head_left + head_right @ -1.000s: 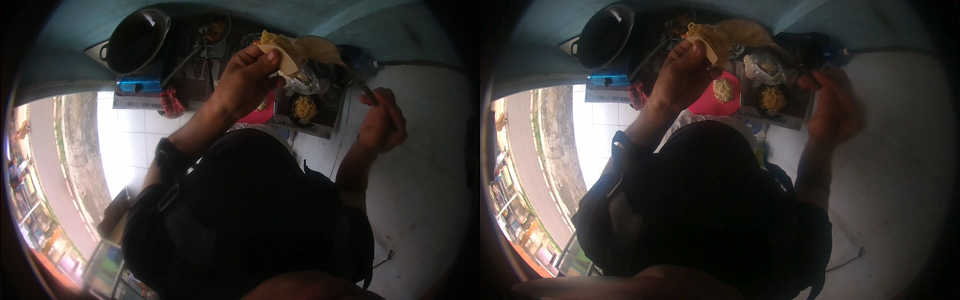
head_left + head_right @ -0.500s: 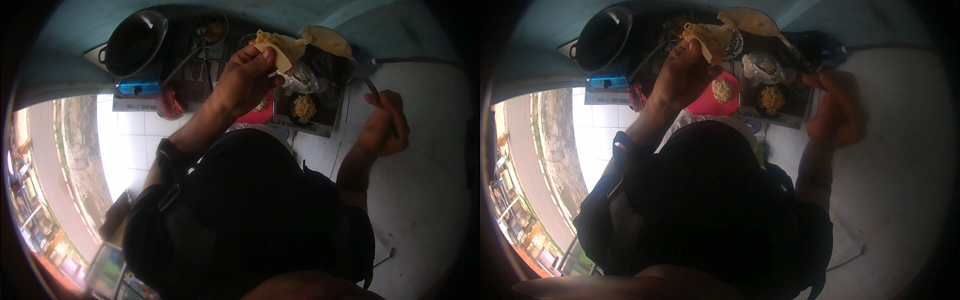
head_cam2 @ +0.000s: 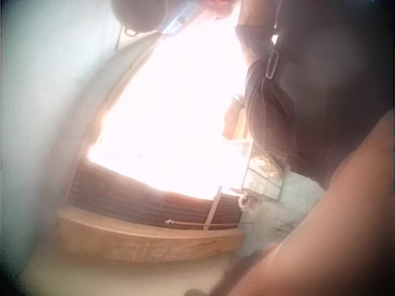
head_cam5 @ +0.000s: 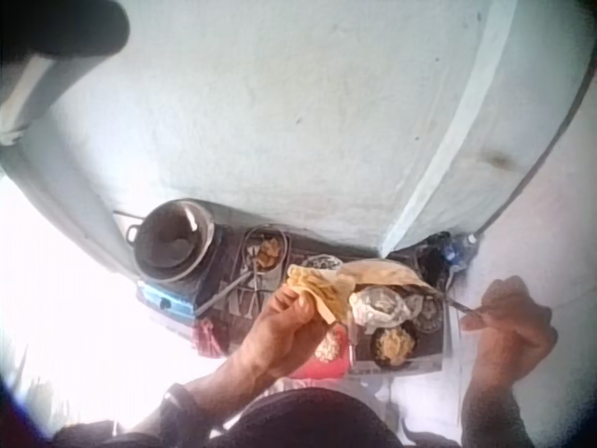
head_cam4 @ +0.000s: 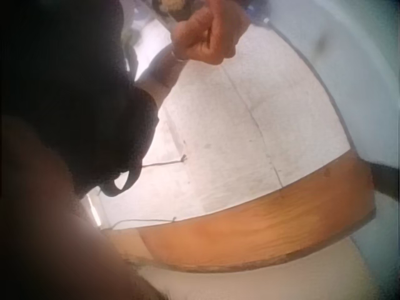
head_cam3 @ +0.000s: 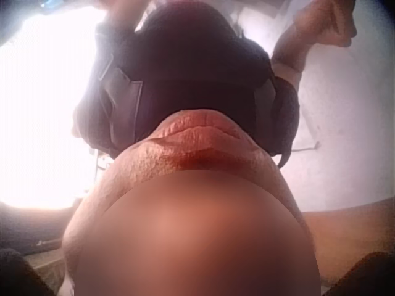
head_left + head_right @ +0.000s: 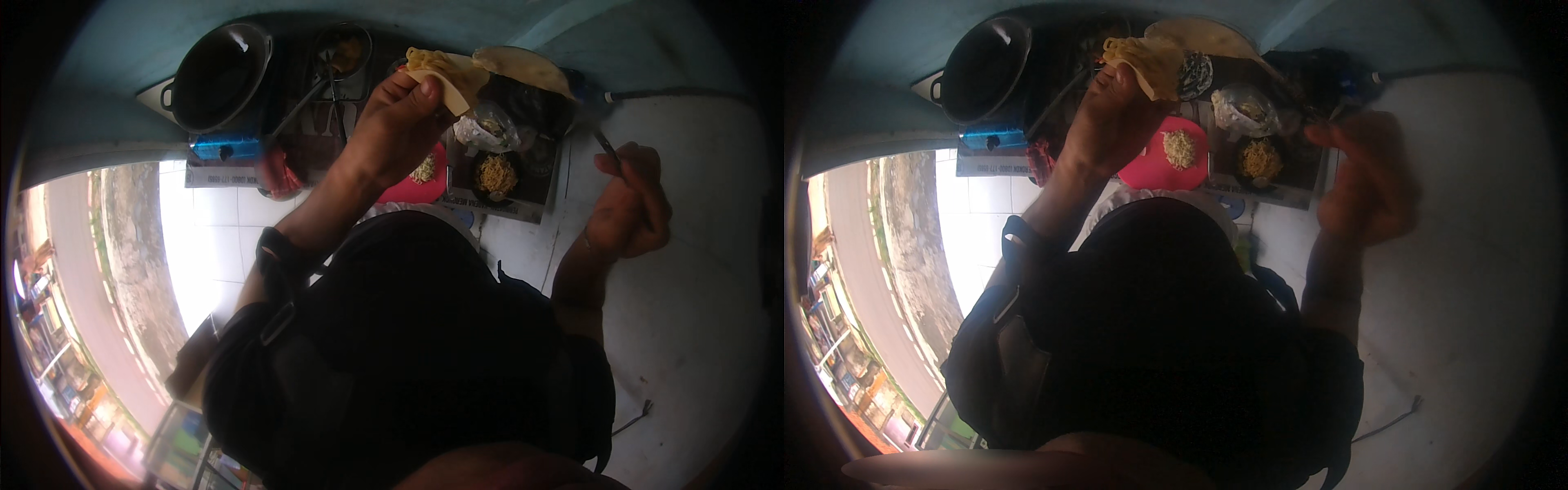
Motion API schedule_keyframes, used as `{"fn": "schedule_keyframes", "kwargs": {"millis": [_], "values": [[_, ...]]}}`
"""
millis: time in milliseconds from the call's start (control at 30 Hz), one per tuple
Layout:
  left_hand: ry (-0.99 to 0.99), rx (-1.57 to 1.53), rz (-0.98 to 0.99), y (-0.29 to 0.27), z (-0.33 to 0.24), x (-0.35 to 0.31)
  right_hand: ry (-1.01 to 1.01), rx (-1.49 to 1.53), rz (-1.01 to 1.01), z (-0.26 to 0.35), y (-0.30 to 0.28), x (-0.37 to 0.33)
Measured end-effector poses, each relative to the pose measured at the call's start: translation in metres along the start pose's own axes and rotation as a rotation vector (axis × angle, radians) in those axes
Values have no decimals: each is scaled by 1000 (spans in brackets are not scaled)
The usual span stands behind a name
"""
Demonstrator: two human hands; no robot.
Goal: The person assembles tacos by placing shredded filling and a creamy sauce onto tortillas using a spoon. The person folds each tortilla and places it on a pink tray, repeating the process for multiple units.
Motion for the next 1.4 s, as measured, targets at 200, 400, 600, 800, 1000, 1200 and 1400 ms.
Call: {"fn": "schedule_keyframes", "kwargs": {"millis": [200,400,600,800,1000,1200,1400], "values": [[23,18,-7,-5,-1,1,-13,-155,89,7,6,8],[29,22,-3,-5,-3,2,-34,-92,66,6,6,10],[13,9,18,-6,-6,2,-43,-186,170,6,8,13],[-1,-1,4,-9,-10,1,-113,-229,199,1,4,13],[-8,-61,-29,-13,-12,3,142,-107,56,-17,7,-4],[37,-34,-55,-20,-11,7,265,195,-78,-33,16,-14],[162,155,-58,-25,-16,10,293,197,-232,-40,19,-12]]}}
Point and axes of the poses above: each hand's wrist, its own x-axis towards the middle knuckle, its own y-axis out of the palm, z = x × y, the point moved 2 cm from there along x, towards the middle knuckle, and after that the axes turned 1 degree about y, right-handed, at the moved point
